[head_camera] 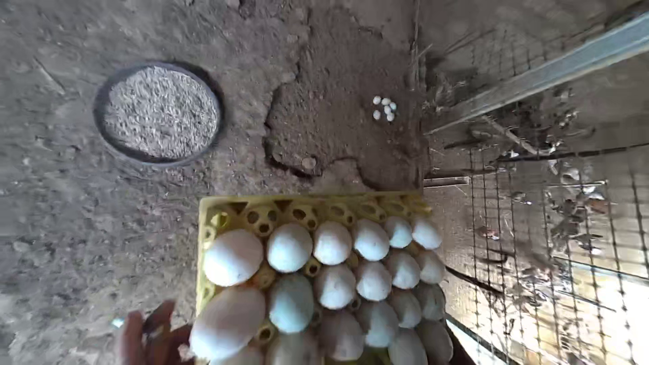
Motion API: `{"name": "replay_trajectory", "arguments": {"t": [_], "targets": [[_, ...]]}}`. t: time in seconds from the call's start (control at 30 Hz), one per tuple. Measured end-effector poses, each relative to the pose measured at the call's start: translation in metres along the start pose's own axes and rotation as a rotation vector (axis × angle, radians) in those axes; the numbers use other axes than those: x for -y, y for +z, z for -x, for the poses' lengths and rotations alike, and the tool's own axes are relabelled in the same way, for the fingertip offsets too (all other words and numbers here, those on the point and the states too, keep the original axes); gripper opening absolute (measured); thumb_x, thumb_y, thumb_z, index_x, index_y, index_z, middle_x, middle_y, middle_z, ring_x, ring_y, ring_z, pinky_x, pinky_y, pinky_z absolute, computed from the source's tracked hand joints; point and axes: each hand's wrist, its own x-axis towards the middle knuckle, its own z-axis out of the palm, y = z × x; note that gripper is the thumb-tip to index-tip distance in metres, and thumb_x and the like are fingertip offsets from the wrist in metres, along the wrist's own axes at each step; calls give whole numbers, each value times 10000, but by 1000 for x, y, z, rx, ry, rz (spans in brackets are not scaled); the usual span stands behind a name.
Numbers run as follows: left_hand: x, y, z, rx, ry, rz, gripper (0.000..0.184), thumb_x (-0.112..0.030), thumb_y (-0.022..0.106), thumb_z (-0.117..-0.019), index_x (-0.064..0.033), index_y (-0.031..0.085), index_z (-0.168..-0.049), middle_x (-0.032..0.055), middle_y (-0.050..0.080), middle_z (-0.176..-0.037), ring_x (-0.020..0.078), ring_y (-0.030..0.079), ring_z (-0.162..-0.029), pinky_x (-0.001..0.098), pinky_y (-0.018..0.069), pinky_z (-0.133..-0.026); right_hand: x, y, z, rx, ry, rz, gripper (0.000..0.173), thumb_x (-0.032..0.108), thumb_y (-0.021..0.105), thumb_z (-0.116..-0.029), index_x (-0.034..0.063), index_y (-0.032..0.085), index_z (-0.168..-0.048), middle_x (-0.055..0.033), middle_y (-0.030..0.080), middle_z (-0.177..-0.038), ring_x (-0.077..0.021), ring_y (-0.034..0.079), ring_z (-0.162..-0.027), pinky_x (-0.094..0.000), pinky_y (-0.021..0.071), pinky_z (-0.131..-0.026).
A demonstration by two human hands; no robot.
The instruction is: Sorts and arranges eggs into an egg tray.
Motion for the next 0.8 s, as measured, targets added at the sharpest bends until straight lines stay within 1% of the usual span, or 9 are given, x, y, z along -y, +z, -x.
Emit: {"name": "replay_trajectory", "arguments": {"t": [0.1,0.17,0.27,0.4,0.47,0.5,0.6,0.73,0.8], "targets": [[-13,57,-101,14,-9,104,731,-393,458,-1062,-18,79,-1563,-127,525,-1429,5,614,-1126,207,527,-921,63,46,-83,-35,-19,-72,223,-34,358,-1015,-143,551,-1040,-67,673,-850,37,626,-786,-117,529,-745],[-18,95,-164,20,-50,175,752,-373,471,-1065,-11,39,-1563,-122,522,-1433,7,630,-1101,190,551,-877,111,76,-132,-33,72,-145,214,31,372,-1006,-61,565,-1006,-33,697,-812,28,653,-746,-136,551,-698],[-15,151,-261,73,-80,242,766,-392,503,-1052,-50,73,-1586,-123,500,-1467,4,622,-1121,185,551,-878,189,130,-185,-113,47,-30,311,101,292,-1100,-1,581,-1052,-13,685,-893,57,639,-821,-104,531,-743],[7,234,-381,57,-42,212,627,-272,401,-1064,-4,152,-1573,-66,533,-1435,-14,632,-1005,152,537,-820,280,209,-325,-366,367,-66,293,-42,265,-1057,-96,532,-1163,-116,612,-934,-24,557,-774,-136,473,-720],[19,276,-437,30,-86,140,535,-182,252,-1060,-15,181,-1563,-73,559,-1380,-39,618,-961,139,511,-827,237,163,-407,-122,130,-20,318,-46,282,-1074,-172,470,-1298,-193,621,-1127,-40,592,-954,-133,471,-853],[28,295,-462,16,-115,118,518,-167,196,-1062,-38,198,-1564,-76,571,-1365,-40,623,-944,139,513,-822,187,122,-454,87,-198,35,359,-40,299,-1071,-293,384,-1311,-317,591,-1201,-89,597,-1067,-133,474,-915],[67,346,-541,-5,-75,104,534,-150,119,-1040,-56,242,-1551,-62,581,-1365,-15,639,-930,162,527,-815,188,131,-556,14,-19,346,363,70,320,-1105,-143,487,-1347,-190,636,-1192,-53,602,-1041,-176,493,-930],[136,406,-636,-35,-90,3,552,-170,49,-1055,-55,237,-1561,-26,554,-1382,4,629,-910,180,517,-802,181,156,-685,102,123,39,441,290,207,-1125,43,559,-1222,-25,649,-971,-1,617,-858,-191,535,-761],[182,421,-683,37,-30,-26,558,-155,41,-1039,-63,236,-1554,-19,532,-1402,17,621,-935,189,518,-808,163,149,-729,181,179,178,375,237,286,-1129,54,518,-1360,-50,647,-1138,-31,620,-999,-215,532,-867]]}}
